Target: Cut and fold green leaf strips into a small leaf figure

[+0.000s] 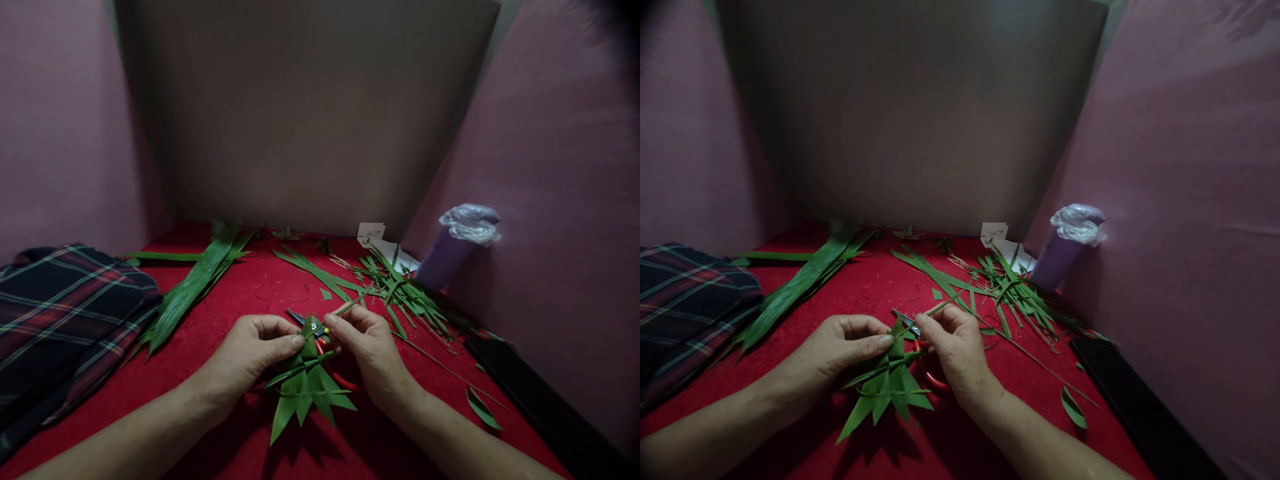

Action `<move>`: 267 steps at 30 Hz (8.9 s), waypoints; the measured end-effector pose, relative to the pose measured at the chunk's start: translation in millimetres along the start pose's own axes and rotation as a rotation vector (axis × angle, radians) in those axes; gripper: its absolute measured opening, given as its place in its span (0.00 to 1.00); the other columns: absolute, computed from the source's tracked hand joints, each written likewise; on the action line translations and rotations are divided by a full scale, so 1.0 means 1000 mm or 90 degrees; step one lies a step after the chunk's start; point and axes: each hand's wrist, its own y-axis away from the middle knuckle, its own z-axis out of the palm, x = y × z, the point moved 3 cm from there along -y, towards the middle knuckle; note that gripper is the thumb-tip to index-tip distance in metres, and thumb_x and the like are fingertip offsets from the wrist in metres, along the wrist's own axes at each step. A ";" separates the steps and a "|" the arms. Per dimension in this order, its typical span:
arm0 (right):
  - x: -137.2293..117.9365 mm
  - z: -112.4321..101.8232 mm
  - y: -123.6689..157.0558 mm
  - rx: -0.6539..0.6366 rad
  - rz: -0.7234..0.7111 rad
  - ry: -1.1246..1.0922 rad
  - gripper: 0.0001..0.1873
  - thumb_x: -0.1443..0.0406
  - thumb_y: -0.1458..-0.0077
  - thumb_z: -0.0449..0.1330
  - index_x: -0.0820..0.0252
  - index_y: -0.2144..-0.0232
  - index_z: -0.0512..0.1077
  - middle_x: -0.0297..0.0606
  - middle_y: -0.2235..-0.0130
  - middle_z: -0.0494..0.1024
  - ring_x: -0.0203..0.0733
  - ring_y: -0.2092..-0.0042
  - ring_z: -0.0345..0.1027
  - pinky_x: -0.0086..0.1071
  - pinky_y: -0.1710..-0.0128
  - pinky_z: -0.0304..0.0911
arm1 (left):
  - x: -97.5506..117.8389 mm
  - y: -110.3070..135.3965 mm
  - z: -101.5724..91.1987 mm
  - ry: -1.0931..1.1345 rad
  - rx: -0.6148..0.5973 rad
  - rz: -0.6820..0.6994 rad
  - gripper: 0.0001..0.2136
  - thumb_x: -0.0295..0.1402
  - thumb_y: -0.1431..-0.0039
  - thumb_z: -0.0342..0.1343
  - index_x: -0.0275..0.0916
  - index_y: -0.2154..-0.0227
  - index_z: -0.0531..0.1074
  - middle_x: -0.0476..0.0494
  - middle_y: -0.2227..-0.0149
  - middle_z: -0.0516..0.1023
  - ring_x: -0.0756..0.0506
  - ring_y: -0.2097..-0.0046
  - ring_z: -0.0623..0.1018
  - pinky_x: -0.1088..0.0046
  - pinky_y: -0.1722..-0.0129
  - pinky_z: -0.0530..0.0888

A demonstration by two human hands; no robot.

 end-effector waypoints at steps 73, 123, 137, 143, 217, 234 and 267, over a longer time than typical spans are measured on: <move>0.001 -0.008 -0.007 0.041 -0.002 0.032 0.17 0.51 0.54 0.59 0.61 0.74 0.67 0.28 0.79 0.64 0.28 0.81 0.53 0.23 0.81 0.52 | -0.004 -0.003 -0.012 0.070 -0.006 -0.008 0.10 0.36 0.52 0.59 0.33 0.80 0.70 0.45 0.79 0.74 0.50 0.76 0.73 0.75 0.74 0.70; 0.010 -0.008 -0.011 0.038 -0.016 0.024 0.15 0.57 0.56 0.62 0.61 0.79 0.64 0.24 0.84 0.60 0.28 0.81 0.49 0.22 0.83 0.46 | -0.001 -0.008 -0.013 0.122 0.001 0.097 0.11 0.37 0.50 0.57 0.34 0.78 0.68 0.46 0.79 0.74 0.50 0.77 0.72 0.74 0.74 0.69; 0.012 -0.010 -0.012 0.023 -0.008 0.009 0.15 0.56 0.54 0.61 0.61 0.78 0.64 0.25 0.84 0.61 0.27 0.82 0.49 0.21 0.84 0.46 | 0.001 -0.007 -0.013 0.146 0.014 0.092 0.08 0.34 0.50 0.57 0.34 0.76 0.68 0.44 0.77 0.74 0.50 0.76 0.72 0.73 0.73 0.70; 0.010 -0.010 -0.012 0.020 0.000 0.000 0.15 0.57 0.54 0.62 0.61 0.79 0.63 0.24 0.84 0.60 0.26 0.82 0.50 0.21 0.84 0.48 | 0.005 -0.004 -0.012 0.184 -0.027 0.104 0.08 0.29 0.51 0.57 0.34 0.66 0.68 0.41 0.69 0.75 0.47 0.69 0.75 0.70 0.68 0.71; -0.020 -0.038 0.008 -0.221 0.056 0.205 0.25 0.76 0.69 0.61 0.52 0.64 0.67 0.21 0.79 0.65 0.28 0.81 0.53 0.22 0.82 0.46 | 0.026 -0.004 -0.033 0.091 -0.001 0.137 0.17 0.27 0.61 0.64 0.37 0.65 0.68 0.44 0.70 0.77 0.45 0.70 0.77 0.70 0.68 0.72; -0.001 -0.036 0.010 -0.246 0.031 0.216 0.19 0.75 0.62 0.59 0.54 0.65 0.69 0.22 0.83 0.65 0.31 0.81 0.59 0.25 0.81 0.45 | 0.009 -0.006 -0.016 -0.022 -0.092 0.090 0.14 0.30 0.56 0.62 0.37 0.65 0.67 0.41 0.69 0.77 0.44 0.69 0.77 0.71 0.70 0.70; 0.009 -0.032 0.006 -0.276 0.051 0.097 0.15 0.67 0.60 0.66 0.58 0.68 0.65 0.26 0.81 0.74 0.29 0.80 0.61 0.24 0.80 0.50 | -0.001 -0.010 -0.010 0.011 -0.100 0.098 0.13 0.31 0.56 0.62 0.37 0.67 0.67 0.45 0.72 0.76 0.47 0.71 0.76 0.72 0.71 0.70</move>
